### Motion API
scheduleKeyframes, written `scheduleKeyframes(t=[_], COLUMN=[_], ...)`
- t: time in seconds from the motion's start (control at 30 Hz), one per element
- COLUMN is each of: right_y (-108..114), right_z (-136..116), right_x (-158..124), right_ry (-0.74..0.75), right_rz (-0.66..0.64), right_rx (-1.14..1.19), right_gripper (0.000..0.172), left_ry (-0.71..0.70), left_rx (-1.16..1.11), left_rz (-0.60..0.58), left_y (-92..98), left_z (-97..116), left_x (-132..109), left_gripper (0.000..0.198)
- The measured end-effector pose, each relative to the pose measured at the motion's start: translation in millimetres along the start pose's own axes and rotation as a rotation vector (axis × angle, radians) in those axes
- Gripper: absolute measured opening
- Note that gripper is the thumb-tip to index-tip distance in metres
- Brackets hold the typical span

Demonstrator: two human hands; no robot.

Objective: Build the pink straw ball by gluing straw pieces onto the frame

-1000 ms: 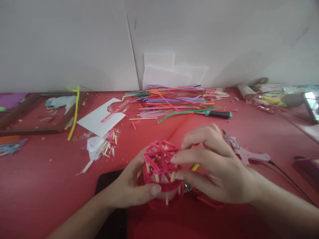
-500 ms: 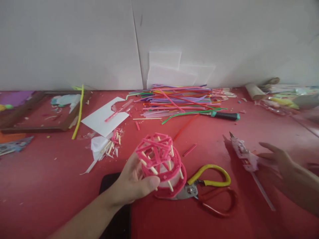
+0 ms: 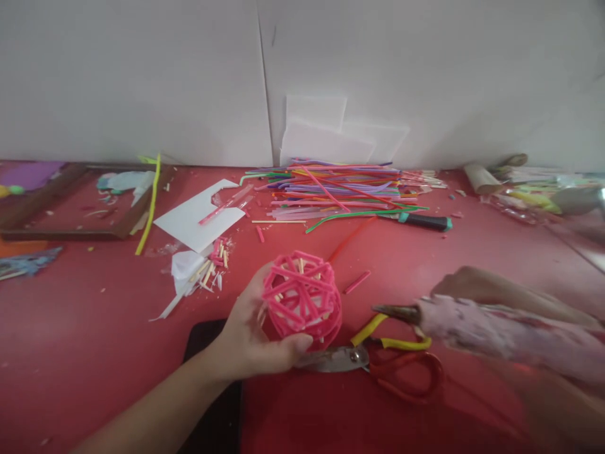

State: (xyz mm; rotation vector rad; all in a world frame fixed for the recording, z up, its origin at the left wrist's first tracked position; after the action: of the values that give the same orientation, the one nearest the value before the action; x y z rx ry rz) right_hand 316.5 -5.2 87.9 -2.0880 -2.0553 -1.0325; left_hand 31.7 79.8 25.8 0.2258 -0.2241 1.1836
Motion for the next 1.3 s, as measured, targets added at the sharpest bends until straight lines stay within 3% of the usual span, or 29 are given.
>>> scheduleKeyframes(t=[0.03, 0.07, 0.17, 0.47, 0.73, 0.97, 1.3], right_y=[-20.5, -33.0, -49.0, -52.4, -56.9, -56.5, -54.1], right_z=[4.4, 5.7, 7.6, 13.1, 5.5, -1.1, -9.0], right_x=[13.7, 23.7, 31.3, 19.9, 21.0, 22.3, 21.8], right_ry=[-0.051, -0.066, -0.089, -0.083, -0.054, -0.002, 0.085], right_rz=[-0.117, -0.151, -0.170, -0.189, -0.223, -0.217, -0.177], right_rx=[0.063, 0.100, 0.159, 0.300, 0.261, 0.244, 0.097], right_gripper=[0.026, 0.026, 0.021, 0.014, 0.016, 0.014, 0.025], left_ry=[-0.006, -0.011, -0.029, 0.004, -0.013, -0.003, 0.078], left_rx=[0.012, 0.027, 0.075, 0.064, 0.064, 0.088, 0.027], left_rz=[-0.025, -0.050, -0.099, -0.156, -0.185, -0.140, -0.169], left_y=[-1.1, -2.0, -3.6, -7.7, -11.1, -6.2, -7.5], left_z=[-0.3, -0.3, 1.7, 3.4, 5.5, 2.2, -3.7], left_x=[-0.6, -1.2, -1.7, -1.5, -1.9, -2.3, -3.5], left_gripper=[0.072, 0.073, 0.075, 0.077, 0.077, 0.079, 0.072])
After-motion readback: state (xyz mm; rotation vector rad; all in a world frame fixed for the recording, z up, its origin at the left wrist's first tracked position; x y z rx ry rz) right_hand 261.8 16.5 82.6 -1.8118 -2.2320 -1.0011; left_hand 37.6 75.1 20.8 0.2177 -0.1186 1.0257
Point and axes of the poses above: each hand's wrist, its own x-axis towards the middle knuckle, its own y-axis out of the back of the hand, z = x × y, the point moved 7 cm from there along x, towards the middle knuckle, and after that the axes turned 15 degrees about x, right-handed, at the moved point
